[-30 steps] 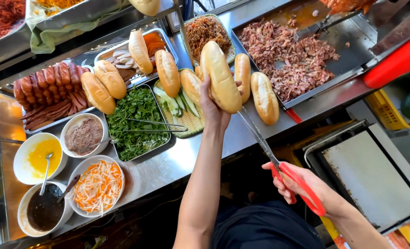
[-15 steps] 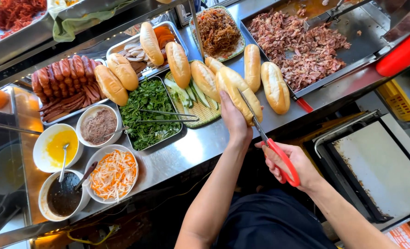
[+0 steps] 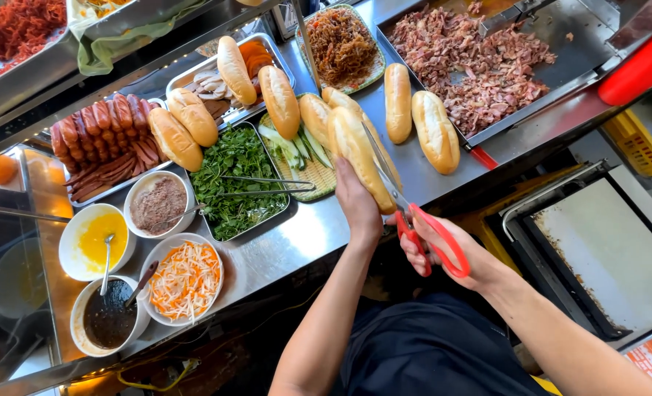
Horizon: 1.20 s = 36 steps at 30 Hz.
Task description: Preparing and packaging Vietnamese banh mi sandwiches at a food stall.
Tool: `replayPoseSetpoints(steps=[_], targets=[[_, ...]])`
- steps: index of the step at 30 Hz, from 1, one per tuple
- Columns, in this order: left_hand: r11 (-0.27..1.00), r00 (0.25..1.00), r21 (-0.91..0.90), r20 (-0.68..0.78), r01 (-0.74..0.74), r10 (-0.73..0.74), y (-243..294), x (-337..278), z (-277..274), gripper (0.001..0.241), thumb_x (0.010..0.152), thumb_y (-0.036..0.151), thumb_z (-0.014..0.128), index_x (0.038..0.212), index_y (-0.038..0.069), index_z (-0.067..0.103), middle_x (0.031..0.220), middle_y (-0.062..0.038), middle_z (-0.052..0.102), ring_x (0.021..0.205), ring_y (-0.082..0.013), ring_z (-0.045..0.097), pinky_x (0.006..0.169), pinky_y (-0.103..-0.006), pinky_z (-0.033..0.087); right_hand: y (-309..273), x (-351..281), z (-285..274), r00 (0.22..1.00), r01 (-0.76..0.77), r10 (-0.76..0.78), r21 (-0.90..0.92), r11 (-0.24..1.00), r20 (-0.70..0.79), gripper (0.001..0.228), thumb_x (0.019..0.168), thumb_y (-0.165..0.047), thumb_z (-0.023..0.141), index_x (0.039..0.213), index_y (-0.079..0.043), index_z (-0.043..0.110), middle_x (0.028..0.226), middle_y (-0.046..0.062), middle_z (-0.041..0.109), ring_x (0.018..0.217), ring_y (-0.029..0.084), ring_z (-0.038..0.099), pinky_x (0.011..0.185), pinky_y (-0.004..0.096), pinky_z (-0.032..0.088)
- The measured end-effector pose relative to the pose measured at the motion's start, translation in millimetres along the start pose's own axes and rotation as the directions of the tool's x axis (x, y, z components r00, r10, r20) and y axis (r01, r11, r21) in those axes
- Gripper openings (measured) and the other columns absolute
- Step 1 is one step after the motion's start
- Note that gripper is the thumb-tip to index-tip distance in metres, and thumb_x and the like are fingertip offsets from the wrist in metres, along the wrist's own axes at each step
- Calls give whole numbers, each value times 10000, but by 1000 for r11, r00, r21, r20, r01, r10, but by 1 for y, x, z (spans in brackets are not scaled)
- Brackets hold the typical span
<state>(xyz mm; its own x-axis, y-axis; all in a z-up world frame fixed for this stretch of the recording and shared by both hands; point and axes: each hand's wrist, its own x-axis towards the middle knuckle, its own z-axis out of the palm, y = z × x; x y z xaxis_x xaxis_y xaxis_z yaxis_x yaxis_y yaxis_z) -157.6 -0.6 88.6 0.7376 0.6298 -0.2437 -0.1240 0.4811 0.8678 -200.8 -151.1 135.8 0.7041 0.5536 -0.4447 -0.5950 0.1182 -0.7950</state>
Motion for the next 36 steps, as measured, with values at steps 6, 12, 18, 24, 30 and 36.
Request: replayPoseSetpoints(steps=[6, 12, 18, 24, 30, 36], targets=[[981, 992, 154, 65, -116, 107, 16, -19, 0, 509, 1118, 407, 357, 1394, 28, 555, 1204, -178, 654, 1029, -193, 618, 906, -443, 554, 0, 1, 16, 996, 65, -66, -9, 998, -55, 389, 1022, -367, 609, 913, 6, 614, 608, 153, 542, 414, 213, 550, 337, 392, 528], [905, 938, 343, 316, -253, 142, -19, -12, -28, 518, 1126, 352, 302, 1500, 39, 479, 1271, -241, 632, 1182, -247, 586, 1000, -509, 498, -29, 12, -2, 1000, -6, 6, 42, 999, 13, 449, 1054, -512, 487, 1033, -70, 563, 683, 67, 514, 499, 139, 521, 407, 326, 506], [963, 974, 247, 222, -105, 49, -33, 0, -6, 619, 1108, 471, 317, 1539, 39, 422, 1458, -197, 531, 1307, -269, 524, 1131, -483, 383, -12, 25, -42, 979, 58, -122, -356, 933, -161, 367, 888, -423, 760, 941, -103, 588, 621, 72, 599, 543, 158, 595, 523, 303, 503], [928, 903, 325, 429, -182, 26, -66, 19, 71, 633, 1123, 442, 260, 1449, -42, 504, 1472, -300, 489, 1415, -422, 409, 1203, -548, 254, 11, 59, -134, 850, 140, -361, -495, 857, -385, 781, 745, -250, 923, 1416, -84, 561, 1095, 123, 694, 989, 186, 658, 883, 359, 564], [429, 970, 873, 240, -234, 43, -152, 196, 96, 906, 862, 538, 713, 1545, 42, 384, 1312, -287, 617, 1245, -469, 601, 1053, -584, 455, 16, 48, -192, 873, 142, -270, -318, 937, -405, 693, 701, -106, 939, 1325, -33, 646, 1026, 148, 738, 923, 207, 704, 795, 365, 608], [863, 993, 496, 106, -93, 46, -73, 143, 53, 811, 814, 266, 854, 1480, -17, 489, 1155, -210, 696, 1027, -327, 696, 855, -513, 569, 29, 95, -178, 933, 100, -213, -359, 928, -291, 826, 666, -164, 978, 1361, 53, 588, 1130, 251, 722, 1059, 299, 700, 916, 432, 590]])
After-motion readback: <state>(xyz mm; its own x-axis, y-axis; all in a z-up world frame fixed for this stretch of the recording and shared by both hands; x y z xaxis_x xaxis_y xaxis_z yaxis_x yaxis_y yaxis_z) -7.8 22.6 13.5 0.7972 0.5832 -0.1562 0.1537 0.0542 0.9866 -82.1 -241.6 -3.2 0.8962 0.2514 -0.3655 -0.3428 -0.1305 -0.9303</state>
